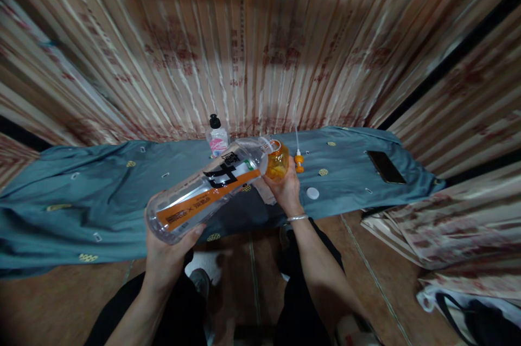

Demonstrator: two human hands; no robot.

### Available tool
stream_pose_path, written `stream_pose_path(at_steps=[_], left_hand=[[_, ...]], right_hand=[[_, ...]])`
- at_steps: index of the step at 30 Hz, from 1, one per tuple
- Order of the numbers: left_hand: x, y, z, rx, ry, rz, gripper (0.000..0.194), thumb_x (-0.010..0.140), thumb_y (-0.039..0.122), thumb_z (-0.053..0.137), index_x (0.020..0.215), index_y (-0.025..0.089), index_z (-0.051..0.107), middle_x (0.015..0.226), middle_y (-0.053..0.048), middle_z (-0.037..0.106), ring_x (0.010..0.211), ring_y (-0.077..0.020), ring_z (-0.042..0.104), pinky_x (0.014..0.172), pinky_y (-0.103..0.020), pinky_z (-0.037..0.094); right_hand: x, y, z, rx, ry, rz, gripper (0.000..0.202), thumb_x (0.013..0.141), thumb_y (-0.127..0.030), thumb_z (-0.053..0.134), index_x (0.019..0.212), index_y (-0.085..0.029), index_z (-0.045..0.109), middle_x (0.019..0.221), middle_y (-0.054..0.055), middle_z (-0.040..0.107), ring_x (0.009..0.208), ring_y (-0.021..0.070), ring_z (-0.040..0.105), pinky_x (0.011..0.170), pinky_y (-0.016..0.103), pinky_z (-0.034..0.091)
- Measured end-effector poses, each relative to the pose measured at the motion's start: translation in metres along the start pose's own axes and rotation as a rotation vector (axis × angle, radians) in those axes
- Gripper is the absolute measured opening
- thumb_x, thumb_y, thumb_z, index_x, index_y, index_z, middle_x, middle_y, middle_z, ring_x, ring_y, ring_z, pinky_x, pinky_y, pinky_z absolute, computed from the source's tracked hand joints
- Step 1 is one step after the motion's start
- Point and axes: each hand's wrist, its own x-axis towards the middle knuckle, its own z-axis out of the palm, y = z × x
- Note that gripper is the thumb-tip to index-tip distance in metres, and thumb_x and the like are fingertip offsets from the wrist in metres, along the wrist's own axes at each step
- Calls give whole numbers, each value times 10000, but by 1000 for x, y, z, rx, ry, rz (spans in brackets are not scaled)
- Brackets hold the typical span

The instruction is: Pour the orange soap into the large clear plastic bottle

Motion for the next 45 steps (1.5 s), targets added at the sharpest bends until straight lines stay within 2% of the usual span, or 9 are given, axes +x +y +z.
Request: stream_pose_path(at_steps=[4,14,19,26,35,38,45], left_hand=[[0,-3,-3,8,-20,-8,887,648,213,958,1365,225,436,1210,-87,717,1026,-232,768,888,-336,658],[0,-4,-1,-4,5,-12,864,633,213,960,1340,232,463,1240,-90,707,1056,-236,759,912,-345,648],[-1,-5,-2,0,-12,-41,905,645,211,959,1382,240,434,1267,-96,706,1081,-251,760,932,-370,646],[-1,-4,-1,-34,-10,-72,907,641,221,968,1374,227,435,1245,-97,711,1063,-259,764,925,-382,647],[-3,-6,-3,-58,-16,-119,950,633,227,975,1398,236,411,1262,-104,700,1062,-260,762,935,-406,649],[-3,-6,-3,-40,-9,-84,939,635,220,971,1394,241,418,1252,-98,709,1064,-256,764,941,-402,647],[0,-4,-3,-26,-17,-83,840,625,224,970,1313,203,488,1212,-108,723,1039,-258,762,932,-395,641]], right_hand=[[0,-2,-1,4,6,6,912,727,-560,784,1457,-117,465,1270,202,705,1144,376,725,970,528,599],[-1,-6,-4,57,-9,-18,868,736,-631,726,1407,-125,508,1260,203,713,1144,379,716,993,584,584],[-1,-9,-6,33,-11,-11,825,756,-624,719,1392,-139,519,1233,180,726,1102,355,729,982,563,595],[-1,-7,-4,1,-6,-13,850,747,-605,741,1406,-130,491,1271,194,705,1155,359,710,988,538,593],[-1,-5,-3,15,-3,-4,895,745,-597,749,1446,-121,461,1279,218,707,1150,397,717,987,601,577],[-2,-5,-3,17,-12,1,888,743,-601,749,1438,-124,472,1283,211,707,1156,401,713,992,616,571],[-1,-5,-3,22,-23,4,888,740,-591,760,1439,-129,465,1271,196,711,1165,367,714,1002,544,588]])
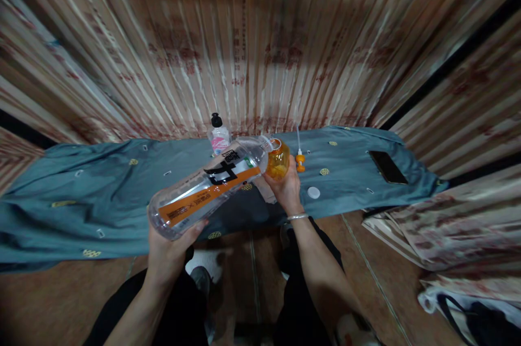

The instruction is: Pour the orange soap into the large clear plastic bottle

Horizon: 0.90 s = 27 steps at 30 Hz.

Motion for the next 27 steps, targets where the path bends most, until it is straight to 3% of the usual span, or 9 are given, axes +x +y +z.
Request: stream_pose_path(at_steps=[8,19,27], left_hand=[[-2,6,8,-26,83,-35,912,548,269,982,1303,219,473,1205,-98,705,1038,-259,741,949,-410,620],[-1,8,5,1,60,-68,932,550,302,987,1318,189,471,1209,-125,693,1041,-288,736,950,-455,618],[-2,7,10,-39,90,-49,931,530,308,983,1296,201,464,1185,-111,687,1015,-254,728,933,-398,609]], right_hand=[[1,0,0,-22,2,-7,905,715,-570,766,1436,-118,459,1299,217,686,1197,392,684,1007,586,576],[1,3,1,-26,18,-25,873,732,-605,760,1420,-155,464,1297,192,692,1184,363,696,1009,543,574],[0,2,1,-46,27,-41,869,730,-624,735,1415,-157,473,1309,175,693,1210,348,683,1031,531,569]])
